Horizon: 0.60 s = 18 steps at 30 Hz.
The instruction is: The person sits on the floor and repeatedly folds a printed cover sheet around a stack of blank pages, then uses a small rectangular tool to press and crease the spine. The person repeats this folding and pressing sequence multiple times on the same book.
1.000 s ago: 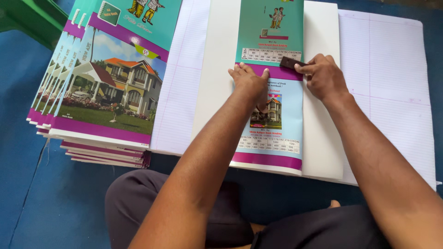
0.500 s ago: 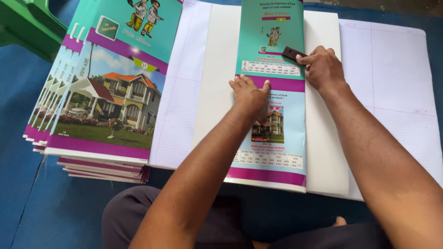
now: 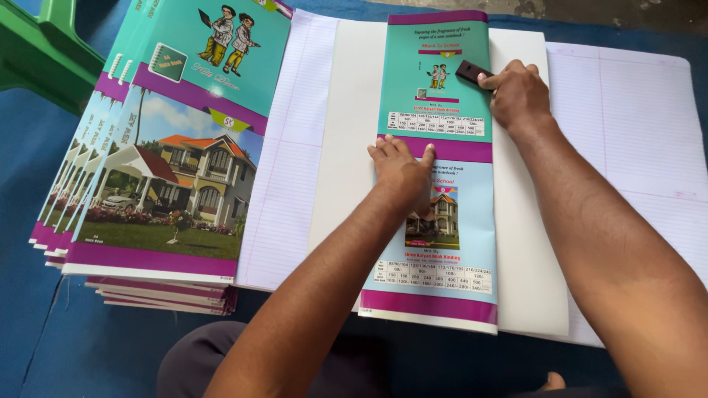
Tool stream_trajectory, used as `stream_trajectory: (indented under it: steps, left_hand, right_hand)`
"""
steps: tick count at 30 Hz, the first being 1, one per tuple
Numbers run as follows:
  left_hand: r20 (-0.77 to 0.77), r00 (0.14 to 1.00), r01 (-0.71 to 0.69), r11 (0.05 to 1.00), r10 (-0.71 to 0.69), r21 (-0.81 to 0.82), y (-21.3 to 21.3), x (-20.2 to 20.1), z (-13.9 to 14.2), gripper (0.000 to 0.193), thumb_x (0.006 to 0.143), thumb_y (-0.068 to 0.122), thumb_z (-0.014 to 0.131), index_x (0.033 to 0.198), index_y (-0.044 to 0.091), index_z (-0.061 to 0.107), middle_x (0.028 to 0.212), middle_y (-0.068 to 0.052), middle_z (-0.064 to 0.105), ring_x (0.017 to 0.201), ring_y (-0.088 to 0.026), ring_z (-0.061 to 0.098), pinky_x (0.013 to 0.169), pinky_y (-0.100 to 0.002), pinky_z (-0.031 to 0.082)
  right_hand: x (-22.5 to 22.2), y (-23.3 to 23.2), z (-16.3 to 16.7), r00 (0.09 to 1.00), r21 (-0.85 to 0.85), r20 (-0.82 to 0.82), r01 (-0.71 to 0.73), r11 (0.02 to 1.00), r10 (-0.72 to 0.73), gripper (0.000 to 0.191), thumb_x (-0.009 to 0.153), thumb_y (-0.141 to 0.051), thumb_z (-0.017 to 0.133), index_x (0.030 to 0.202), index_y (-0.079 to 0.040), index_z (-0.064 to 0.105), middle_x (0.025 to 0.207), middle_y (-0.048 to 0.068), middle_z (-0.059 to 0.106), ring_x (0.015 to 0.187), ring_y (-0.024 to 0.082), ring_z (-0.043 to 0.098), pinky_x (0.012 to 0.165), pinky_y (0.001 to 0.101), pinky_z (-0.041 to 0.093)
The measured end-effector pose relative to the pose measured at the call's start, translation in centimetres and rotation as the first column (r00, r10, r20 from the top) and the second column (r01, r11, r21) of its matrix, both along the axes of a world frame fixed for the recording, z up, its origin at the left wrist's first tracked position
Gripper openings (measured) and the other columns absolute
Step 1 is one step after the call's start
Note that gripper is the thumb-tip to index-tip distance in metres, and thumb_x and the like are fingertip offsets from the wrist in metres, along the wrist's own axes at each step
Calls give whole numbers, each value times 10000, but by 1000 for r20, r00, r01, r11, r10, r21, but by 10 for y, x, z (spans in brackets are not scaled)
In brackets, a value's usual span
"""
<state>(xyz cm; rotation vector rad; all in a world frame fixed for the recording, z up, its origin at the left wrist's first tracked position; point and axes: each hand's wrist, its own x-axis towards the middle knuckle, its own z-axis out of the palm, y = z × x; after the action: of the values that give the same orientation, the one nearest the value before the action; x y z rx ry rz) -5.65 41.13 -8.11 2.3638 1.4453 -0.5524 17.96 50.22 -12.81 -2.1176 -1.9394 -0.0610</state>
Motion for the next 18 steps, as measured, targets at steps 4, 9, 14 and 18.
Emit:
stream_trajectory:
  steps: [4, 9, 14, 18]
  left_hand:
    - [-6, 1000, 1, 1000, -1, -19, 10, 1, -2, 1397, 579, 602, 961, 1645, 242, 133, 1564, -461, 156, 1474, -627, 126, 1163, -721, 117]
    - [5, 1000, -2, 1000, 2, -9, 23, 2, -4, 1397, 570, 601, 966, 1642, 243, 145, 1566, -456, 162, 1476, -613, 133, 1166, -720, 108]
    - [9, 1000, 8, 1000, -8, -11, 39, 1, -8, 1395, 565, 593, 969, 1639, 243, 150, 1554, -447, 189, 1467, -614, 157, 1161, -719, 119]
    - [50, 999, 19, 1000, -20, 14, 46, 1, -13, 1388, 562, 607, 963, 1639, 224, 175, 1541, -466, 208, 1463, -620, 179, 1160, -718, 135]
  right_hand:
    - [8, 26, -8, 1000, -4, 11, -6, 1000, 6, 217, 1063, -320, 626, 1133, -245, 816, 1059, 110, 666, 1070, 297, 600, 939, 427, 517]
    - [16, 63, -18, 999, -16, 49, 24, 1000, -23, 215, 1047, -296, 630, 1163, -248, 804, 1084, 135, 659, 1083, 317, 598, 948, 429, 514]
    - [24, 98, -24, 1000, -15, -28, 12, 1000, -13, 195, 1033, -273, 672, 1174, -243, 803, 1122, 139, 662, 1097, 343, 592, 990, 450, 484]
    - [32, 118, -28, 999, 4, -32, -5, 1000, 5, 183, 1050, -266, 674, 1164, -232, 813, 1146, 146, 659, 1096, 367, 584, 984, 460, 484]
